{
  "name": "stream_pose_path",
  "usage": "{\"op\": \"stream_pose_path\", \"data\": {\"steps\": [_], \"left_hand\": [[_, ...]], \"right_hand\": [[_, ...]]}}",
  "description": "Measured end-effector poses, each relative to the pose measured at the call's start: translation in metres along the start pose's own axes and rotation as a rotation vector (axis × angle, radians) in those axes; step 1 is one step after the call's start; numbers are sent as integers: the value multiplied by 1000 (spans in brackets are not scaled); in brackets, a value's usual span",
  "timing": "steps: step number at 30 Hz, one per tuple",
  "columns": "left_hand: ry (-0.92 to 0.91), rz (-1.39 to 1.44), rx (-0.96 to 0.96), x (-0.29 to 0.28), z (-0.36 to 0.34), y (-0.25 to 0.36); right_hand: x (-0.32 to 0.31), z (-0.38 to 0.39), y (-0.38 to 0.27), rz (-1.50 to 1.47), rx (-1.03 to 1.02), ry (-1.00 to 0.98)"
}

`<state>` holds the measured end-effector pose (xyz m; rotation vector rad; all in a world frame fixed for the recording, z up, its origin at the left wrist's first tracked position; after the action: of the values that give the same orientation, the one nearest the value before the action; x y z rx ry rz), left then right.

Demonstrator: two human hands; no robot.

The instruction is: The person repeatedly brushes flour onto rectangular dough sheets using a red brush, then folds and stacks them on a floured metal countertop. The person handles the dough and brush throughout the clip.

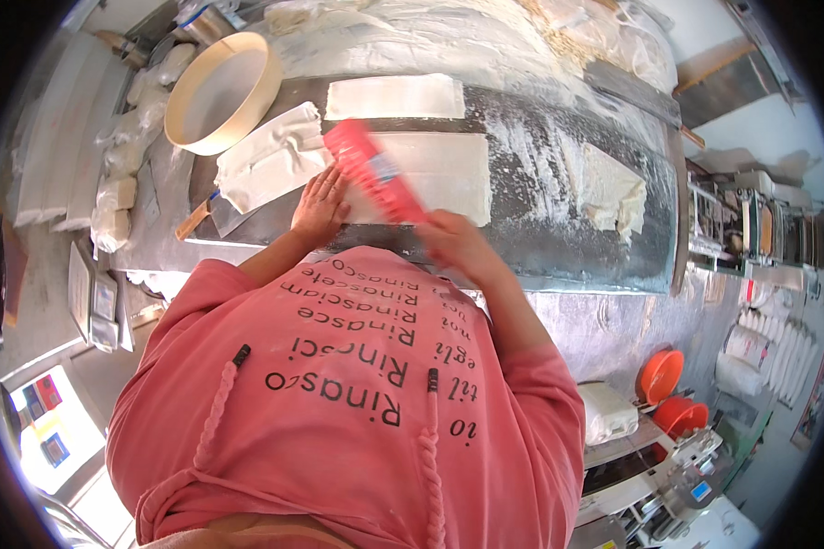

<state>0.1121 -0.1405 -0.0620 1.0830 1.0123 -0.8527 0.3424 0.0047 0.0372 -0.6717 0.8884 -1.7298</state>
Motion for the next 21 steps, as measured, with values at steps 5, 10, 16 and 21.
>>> {"op": "stream_pose_path", "data": {"steps": [5,10,16,21], "left_hand": [[-200,-105,-78,5,-6,-2],[98,24,56,-1,0,3],[19,-9,5,-1,-4,6],[91,49,60,-2,1,0]], "right_hand": [[9,-28,30,-7,75,-80],[-64,26,67,-51,161,333],[-20,34,25,-11,70,114],[-83,32,59,-42,212,243]]}}
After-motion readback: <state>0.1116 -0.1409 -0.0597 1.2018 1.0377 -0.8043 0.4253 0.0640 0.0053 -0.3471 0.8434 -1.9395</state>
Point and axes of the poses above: each hand's wrist, its own z-axis away from the middle knuckle, its own x-axis out of the palm, y = z × x, the point moved 2 cm from there along -z, towards the middle knuckle, and after that the axes turned 8 degrees about -y, right-handed, at the moved point
